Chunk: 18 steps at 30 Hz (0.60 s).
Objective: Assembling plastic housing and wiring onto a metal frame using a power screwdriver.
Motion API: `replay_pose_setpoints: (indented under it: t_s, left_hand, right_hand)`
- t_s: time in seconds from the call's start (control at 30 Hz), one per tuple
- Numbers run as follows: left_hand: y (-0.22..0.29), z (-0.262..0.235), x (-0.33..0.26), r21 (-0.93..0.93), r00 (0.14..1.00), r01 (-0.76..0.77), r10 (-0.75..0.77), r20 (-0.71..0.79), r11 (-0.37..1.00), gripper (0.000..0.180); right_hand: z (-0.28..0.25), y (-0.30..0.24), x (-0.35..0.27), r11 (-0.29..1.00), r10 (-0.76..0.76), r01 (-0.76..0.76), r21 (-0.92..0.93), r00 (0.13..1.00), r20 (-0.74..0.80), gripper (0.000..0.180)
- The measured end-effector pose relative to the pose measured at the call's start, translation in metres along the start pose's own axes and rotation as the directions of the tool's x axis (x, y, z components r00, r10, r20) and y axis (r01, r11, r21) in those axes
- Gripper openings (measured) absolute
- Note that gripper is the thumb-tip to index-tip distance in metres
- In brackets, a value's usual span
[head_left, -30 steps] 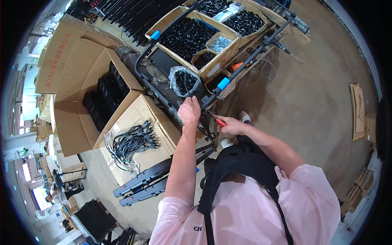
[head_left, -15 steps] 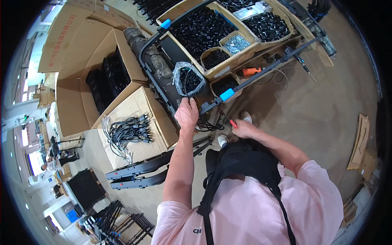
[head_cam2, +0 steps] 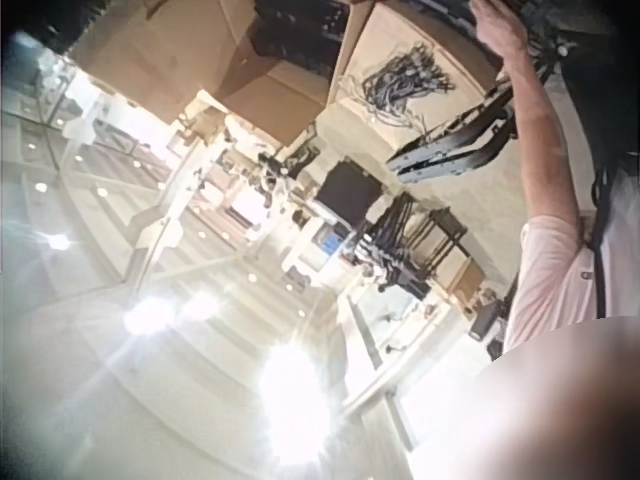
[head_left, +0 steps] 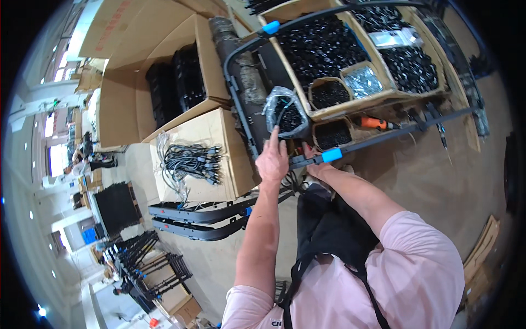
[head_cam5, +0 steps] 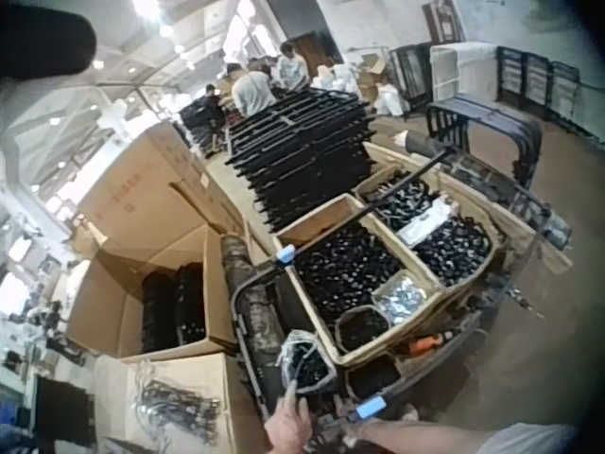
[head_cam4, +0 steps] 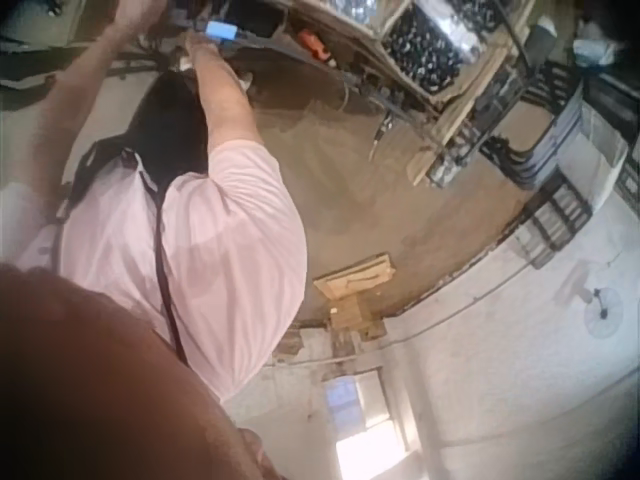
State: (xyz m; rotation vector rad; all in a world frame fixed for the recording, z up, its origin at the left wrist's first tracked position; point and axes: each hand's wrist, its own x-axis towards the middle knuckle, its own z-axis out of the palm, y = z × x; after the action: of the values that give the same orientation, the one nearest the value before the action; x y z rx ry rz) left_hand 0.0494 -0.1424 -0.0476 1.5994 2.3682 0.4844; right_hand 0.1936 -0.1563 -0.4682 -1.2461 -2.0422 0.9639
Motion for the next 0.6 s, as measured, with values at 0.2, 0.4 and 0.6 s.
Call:
replay_pose_setpoints:
  t_s: [0.2,0.4,0.6]
  left_hand:
    - [0.004,-0.021,0.003,-0.062,0.999,0.043,-0.043,0.01,0.997,0.051]
    - [-0.058,-0.06,0.022,-0.276,0.972,0.15,-0.193,-0.135,0.949,0.034]
    - [-0.146,-0.149,0.196,-0.311,0.789,0.085,-0.254,-0.559,0.947,0.023]
  right_hand:
    - [-0.003,-0.012,0.02,0.546,0.005,0.344,-0.764,0.91,0.414,0.029]
    - [-0.15,-0.209,0.032,0.586,-0.17,0.562,-0.584,0.789,0.59,0.035]
    - [-0.311,-0.221,0.017,0.897,0.218,0.091,-0.434,0.762,0.61,0.052]
